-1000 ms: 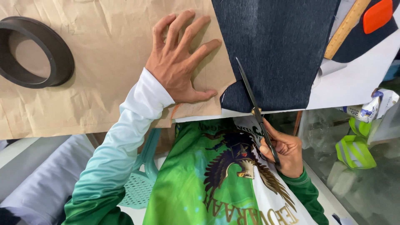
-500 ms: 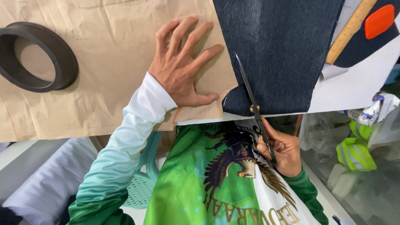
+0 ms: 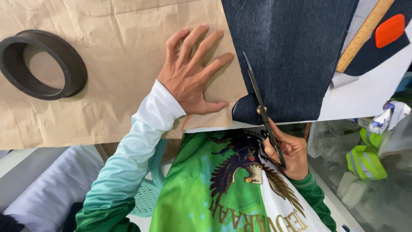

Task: The person marks a line on a piece of dark fabric using a ruler and a red marker. They then use a pair of scissors to cut the fabric along the marked line, following a paper pattern placed on top.

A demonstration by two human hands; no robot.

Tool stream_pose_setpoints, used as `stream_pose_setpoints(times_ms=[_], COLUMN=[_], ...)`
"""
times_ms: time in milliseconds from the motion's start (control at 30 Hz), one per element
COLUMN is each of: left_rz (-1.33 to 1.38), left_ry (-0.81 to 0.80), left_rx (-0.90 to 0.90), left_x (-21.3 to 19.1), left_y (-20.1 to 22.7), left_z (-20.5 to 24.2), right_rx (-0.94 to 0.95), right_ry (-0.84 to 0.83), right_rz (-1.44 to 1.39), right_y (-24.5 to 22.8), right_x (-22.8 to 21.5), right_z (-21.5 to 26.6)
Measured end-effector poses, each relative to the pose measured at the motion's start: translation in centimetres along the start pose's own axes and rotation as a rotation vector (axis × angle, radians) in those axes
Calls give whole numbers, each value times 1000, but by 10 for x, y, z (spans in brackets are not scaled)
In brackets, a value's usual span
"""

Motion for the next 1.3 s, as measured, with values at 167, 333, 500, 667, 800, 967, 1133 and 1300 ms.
stream_pose_setpoints(times_ms=[167, 333, 500, 667, 800, 967, 1133, 1300], left_rz=[-1, -44, -65, -79, -82, -74, -71, -89], left_ry=[-6, -20, -34, -42, -46, -53, -61, -51], left_rx=[1, -7, -7, -17, -17, -17, -31, -23], left_x=[1, 1, 2, 2, 2, 2, 3, 2], left_y=[-1, -1, -1, -2, -3, -3, -4, -5], left_z=[-2, -2, -3, -2, -3, -2, -3, -4], right_rx=[48, 4, -23, 34, 23, 26, -28, -42], right_ry=[0, 8, 12, -19, -10, 55, -20, -11], right_rz=[-42, -9, 34, -41, -16, -81, -116, -116], right_y=[-1, -13, -19, -16, -16, -9, -17, -17], right_x=[3, 11, 17, 19, 16, 9, 18, 24], right_z=[1, -8, -19, -18, -21, -29, -36, -39])
Point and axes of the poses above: each hand's wrist, its own z-axis away from the middle knuckle, its own x-axis out of the palm, y = z × x, the point moved 9 cm from there along -z, towards the middle knuckle, and after that the axes turned 10 degrees about -z, right-handed, at the moved point
